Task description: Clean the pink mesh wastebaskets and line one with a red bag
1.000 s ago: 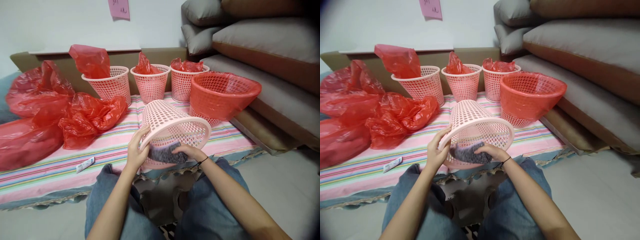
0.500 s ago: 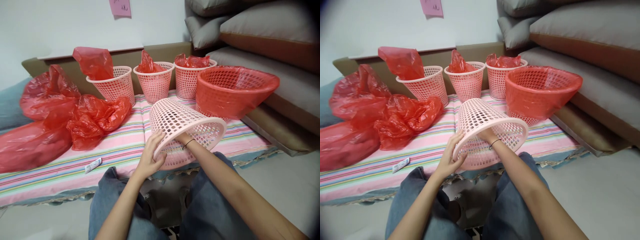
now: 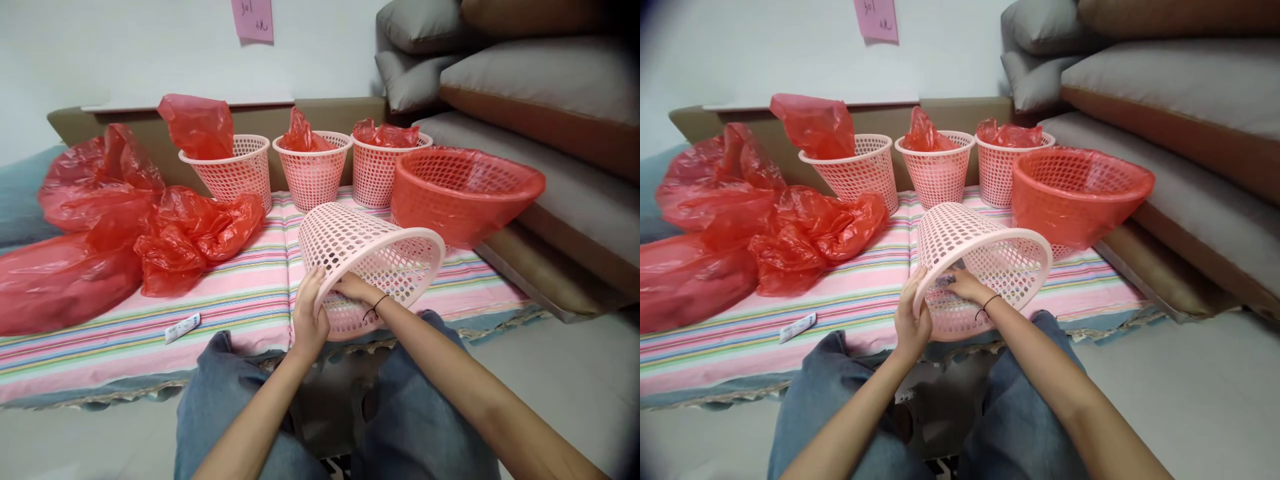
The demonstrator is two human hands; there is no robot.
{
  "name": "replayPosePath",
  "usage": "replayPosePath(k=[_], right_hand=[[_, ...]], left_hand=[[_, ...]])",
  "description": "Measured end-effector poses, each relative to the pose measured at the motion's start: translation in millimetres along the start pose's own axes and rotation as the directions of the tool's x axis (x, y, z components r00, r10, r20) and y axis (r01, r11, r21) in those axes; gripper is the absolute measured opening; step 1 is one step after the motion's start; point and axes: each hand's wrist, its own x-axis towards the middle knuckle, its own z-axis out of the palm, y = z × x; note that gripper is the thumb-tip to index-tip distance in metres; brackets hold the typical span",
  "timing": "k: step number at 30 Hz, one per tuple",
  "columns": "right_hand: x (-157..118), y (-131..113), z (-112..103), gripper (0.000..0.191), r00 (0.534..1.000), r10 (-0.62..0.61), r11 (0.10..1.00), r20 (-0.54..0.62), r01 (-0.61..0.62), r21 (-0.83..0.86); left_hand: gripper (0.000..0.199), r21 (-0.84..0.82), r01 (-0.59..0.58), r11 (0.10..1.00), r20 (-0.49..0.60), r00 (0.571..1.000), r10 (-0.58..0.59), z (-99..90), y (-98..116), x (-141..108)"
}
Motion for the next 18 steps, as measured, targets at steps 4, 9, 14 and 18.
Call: replayPosePath(k=[4,9,14,18], right_hand=[[-36.6,-20.3,-15.2,0.046,0.988,0.026,0.993,0.151,-0.042,0.107],[-84.9,-57.7,-38.1,0.052,0.930,0.026,0.942,0.366,-0.145,0.304],[-124.1,-77.1,-55.6,0.048,0.879,0.006,0.863,0.476,-0.245,0.441],[-124.8,-83.0,-74.5,0.057,0.961,0.233,0.789,0.150,-0.276,0.549]], left_hand=[[0.057,0.058,0.110,0.992,-0.106,0.989,-0.103,-6.8,-1.8,14.4],[0.047,0.079,0.239,0.968,-0.181,0.958,-0.221,-20.0,-9.1,34.2],[0.045,0.026,0.277,0.960,-0.096,0.957,-0.274,-30.7,-17.1,45.9],[0.045,0.009,0.314,0.949,-0.073,0.947,-0.313,-50.0,-16.7,62.4]])
